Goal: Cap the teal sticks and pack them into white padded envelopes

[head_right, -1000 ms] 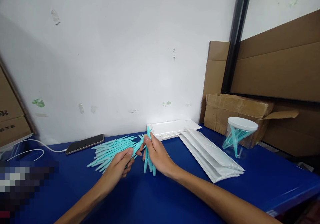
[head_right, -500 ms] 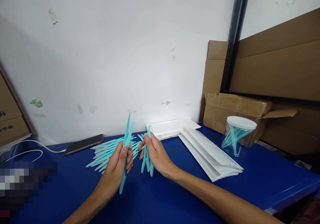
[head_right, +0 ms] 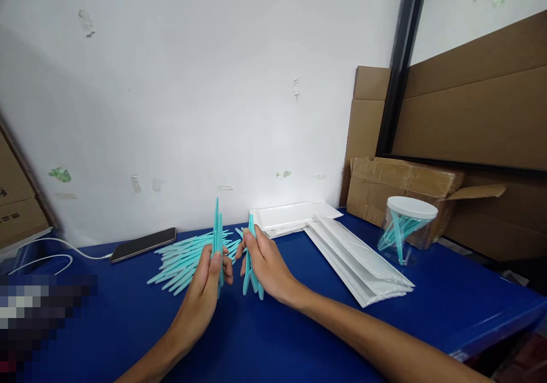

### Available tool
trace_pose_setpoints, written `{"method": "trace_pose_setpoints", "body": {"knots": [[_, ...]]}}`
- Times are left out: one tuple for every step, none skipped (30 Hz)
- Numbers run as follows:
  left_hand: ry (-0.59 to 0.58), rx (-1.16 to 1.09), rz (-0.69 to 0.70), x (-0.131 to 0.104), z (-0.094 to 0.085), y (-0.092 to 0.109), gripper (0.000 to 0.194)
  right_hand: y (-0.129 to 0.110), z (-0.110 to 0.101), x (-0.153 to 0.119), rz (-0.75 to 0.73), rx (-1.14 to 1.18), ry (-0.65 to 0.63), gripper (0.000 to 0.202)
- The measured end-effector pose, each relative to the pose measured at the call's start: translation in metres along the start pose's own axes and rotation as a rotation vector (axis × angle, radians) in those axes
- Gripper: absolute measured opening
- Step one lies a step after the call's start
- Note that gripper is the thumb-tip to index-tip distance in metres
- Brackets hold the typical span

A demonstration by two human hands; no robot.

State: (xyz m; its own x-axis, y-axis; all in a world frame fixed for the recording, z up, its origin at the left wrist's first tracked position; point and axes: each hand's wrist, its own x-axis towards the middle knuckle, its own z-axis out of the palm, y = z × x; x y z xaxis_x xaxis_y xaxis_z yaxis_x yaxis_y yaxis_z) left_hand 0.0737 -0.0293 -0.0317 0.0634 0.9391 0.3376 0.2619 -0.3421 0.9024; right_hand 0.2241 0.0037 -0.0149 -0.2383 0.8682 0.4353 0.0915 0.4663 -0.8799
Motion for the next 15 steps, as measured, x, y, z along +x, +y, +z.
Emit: {"method": "trace_pose_setpoints", "body": {"knots": [[-0.024, 0.014, -0.027, 0.0, 0.001, -0.003, 0.036, 0.0, 0.0, 0.0, -0.01, -0.001, 0.006, 0.044], [-0.052, 0.025, -0.05, 0.001, 0.001, -0.005, 0.037, 0.001, 0.0, 0.0, -0.017, -0.001, 0.009, 0.042], [-0.081, 0.028, -0.066, 0.002, 0.002, -0.007, 0.037, 0.001, 0.0, 0.0, -0.02, -0.001, 0.012, 0.041], [-0.11, 0.023, -0.076, 0.002, 0.002, -0.008, 0.038, 0.001, 0.0, 0.0, -0.02, -0.002, 0.013, 0.04], [-0.138, 0.01, -0.081, 0.002, 0.003, -0.009, 0.037, 0.002, 0.0, 0.0, -0.02, -0.004, 0.017, 0.039], [-0.165, -0.009, -0.084, 0.003, 0.003, -0.01, 0.037, 0.003, 0.001, 0.0, -0.023, -0.006, 0.023, 0.038], [-0.188, -0.031, -0.088, 0.003, 0.004, -0.011, 0.037, 0.004, 0.001, 0.0, -0.025, -0.007, 0.027, 0.038], [-0.207, -0.055, -0.094, 0.003, 0.005, -0.012, 0.038, 0.005, 0.001, 0.0, -0.022, -0.006, 0.03, 0.037], [-0.221, -0.081, -0.102, 0.003, 0.006, -0.013, 0.038, 0.008, 0.002, 0.001, -0.018, -0.001, 0.032, 0.037], [-0.229, -0.104, -0.11, 0.003, 0.007, -0.014, 0.038, 0.01, 0.002, 0.001, -0.01, 0.008, 0.034, 0.037], [-0.228, -0.12, -0.12, 0.003, 0.008, -0.016, 0.039, 0.014, 0.003, 0.002, 0.001, 0.023, 0.039, 0.037], [-0.221, -0.127, -0.128, 0.003, 0.008, -0.018, 0.039, 0.017, 0.004, 0.002, 0.015, 0.042, 0.046, 0.038], [-0.211, -0.124, -0.13, 0.003, 0.008, -0.019, 0.039, 0.02, 0.004, 0.003, 0.031, 0.067, 0.055, 0.038], [-0.201, -0.115, -0.131, 0.004, 0.008, -0.021, 0.039, 0.023, 0.005, 0.004, 0.048, 0.098, 0.067, 0.038], [-0.189, -0.102, -0.128, 0.004, 0.008, -0.023, 0.039, 0.026, 0.006, 0.004, 0.064, 0.13, 0.076, 0.039]]}}
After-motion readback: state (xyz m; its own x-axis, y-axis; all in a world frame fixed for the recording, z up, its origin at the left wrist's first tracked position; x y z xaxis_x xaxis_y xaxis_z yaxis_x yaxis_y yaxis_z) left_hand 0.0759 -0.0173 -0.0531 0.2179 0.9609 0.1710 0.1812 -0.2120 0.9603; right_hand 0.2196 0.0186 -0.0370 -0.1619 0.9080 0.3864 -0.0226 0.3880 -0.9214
